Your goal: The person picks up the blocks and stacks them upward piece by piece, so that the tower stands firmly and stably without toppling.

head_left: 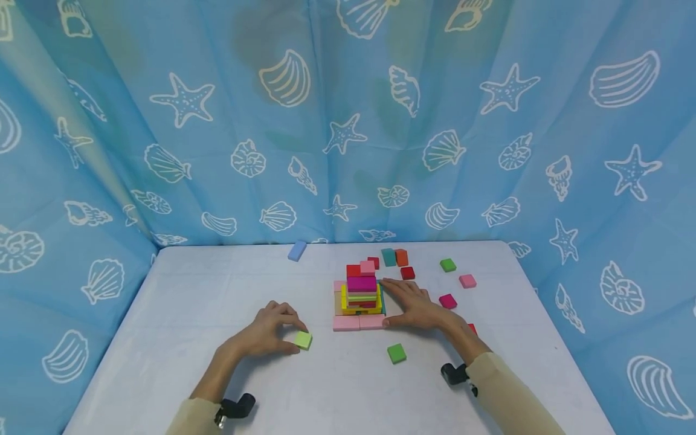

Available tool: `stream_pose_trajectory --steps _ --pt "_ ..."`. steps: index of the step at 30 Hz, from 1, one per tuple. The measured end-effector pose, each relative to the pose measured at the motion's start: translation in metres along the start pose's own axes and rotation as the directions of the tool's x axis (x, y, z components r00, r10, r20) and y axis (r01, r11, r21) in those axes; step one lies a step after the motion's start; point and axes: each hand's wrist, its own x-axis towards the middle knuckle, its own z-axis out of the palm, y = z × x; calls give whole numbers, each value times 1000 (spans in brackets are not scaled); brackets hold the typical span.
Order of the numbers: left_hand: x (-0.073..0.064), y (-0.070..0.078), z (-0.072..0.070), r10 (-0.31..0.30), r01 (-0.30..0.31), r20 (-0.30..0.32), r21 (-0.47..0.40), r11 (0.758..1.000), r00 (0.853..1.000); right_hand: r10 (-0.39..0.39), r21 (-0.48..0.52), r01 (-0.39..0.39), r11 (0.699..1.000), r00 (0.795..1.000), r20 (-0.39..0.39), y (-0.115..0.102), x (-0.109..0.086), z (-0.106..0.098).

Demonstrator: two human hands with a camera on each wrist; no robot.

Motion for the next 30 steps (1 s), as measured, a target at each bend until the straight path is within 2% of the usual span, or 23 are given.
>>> stream_pose_trajectory --steps 3,6,8,11,13,15,17,22,30 --pt "8 6 -1 -27 24 -54 -63 998 998 1 -3 -1 1000 1000 6 0 0 0" --pt "21 16 -5 -52 29 -159 -141 990 986 -1 -4 1 1000 1000 2 0 0 0" --pt "32 24 -8 -57 13 -251 -172 985 966 -1 -1 1 1000 1000 -1 0 0 -1" --pt "49 38 -12 -60 -20 -375 -206 978 925 -8 -9 8 1000 1000 -1 1 1 0" --pt "61 48 -14 -69 -36 -427 -232 972 902 -13 -13 13 1000 1000 -1 1 0 0" --pt "72 58 -15 -76 -47 -454 -254 966 888 -16 -9 16 1000 1000 -1 0 0 0" --pt "82 66 -16 -81 -50 -461 -265 963 884 -20 0 20 1000 1000 -5 -1 -1 0" --pt "99 76 -15 -73 -64 -455 -278 958 887 -15 3 15 1000 1000 -3 -2 -2 1" --pt "110 79 -13 -67 -76 -452 -289 954 890 0 -6 0 1000 1000 11 0 0 -1"
